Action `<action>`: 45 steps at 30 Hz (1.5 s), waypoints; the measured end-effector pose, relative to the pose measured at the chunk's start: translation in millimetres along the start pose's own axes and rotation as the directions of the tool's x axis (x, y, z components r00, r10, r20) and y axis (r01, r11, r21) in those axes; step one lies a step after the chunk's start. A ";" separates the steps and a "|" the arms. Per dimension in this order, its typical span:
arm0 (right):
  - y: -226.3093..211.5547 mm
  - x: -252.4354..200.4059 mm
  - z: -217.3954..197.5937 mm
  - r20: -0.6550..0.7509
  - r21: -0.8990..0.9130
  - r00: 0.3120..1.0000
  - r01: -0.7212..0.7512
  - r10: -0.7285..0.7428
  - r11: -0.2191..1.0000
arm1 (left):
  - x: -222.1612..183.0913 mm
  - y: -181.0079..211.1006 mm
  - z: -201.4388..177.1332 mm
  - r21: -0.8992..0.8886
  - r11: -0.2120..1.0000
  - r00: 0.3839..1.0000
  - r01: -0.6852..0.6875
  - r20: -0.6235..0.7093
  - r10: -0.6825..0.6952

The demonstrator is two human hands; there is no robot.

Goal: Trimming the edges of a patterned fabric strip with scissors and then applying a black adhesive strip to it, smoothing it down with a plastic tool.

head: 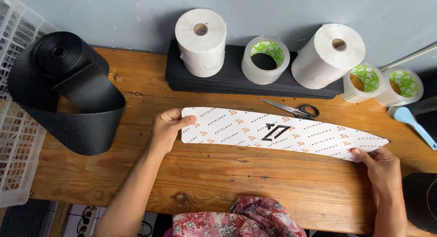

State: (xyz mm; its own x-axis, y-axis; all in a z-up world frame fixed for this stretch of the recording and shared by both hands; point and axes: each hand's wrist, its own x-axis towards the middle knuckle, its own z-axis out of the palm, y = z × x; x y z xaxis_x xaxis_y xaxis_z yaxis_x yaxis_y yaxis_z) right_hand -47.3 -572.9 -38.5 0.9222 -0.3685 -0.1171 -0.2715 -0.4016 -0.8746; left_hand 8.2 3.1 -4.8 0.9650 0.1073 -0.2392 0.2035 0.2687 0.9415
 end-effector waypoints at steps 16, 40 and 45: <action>-38.5 15.5 12.7 0.201 0.106 0.974 -0.128 0.104 0.986 | 10.7 -4.7 -5.4 -0.011 0.991 0.989 0.131 -0.070 -0.131; -53.3 9.3 13.9 0.209 0.069 0.968 -0.155 0.137 0.986 | 11.3 -7.7 -10.6 0.001 0.990 0.990 0.144 -0.011 -0.144; -46.4 11.8 12.1 0.200 0.083 0.969 -0.161 0.142 0.983 | 9.6 -6.1 -9.7 0.040 0.989 0.990 0.142 -0.009 -0.142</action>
State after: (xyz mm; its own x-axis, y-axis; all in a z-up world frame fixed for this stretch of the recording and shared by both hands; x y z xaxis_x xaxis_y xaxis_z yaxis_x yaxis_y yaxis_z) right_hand -20.5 -548.4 -5.0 0.9105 -0.2463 -0.3321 -0.3930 -0.2660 -0.8802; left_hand 14.7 11.8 -15.2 0.9249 0.0771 -0.3723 0.3447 0.2431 0.9067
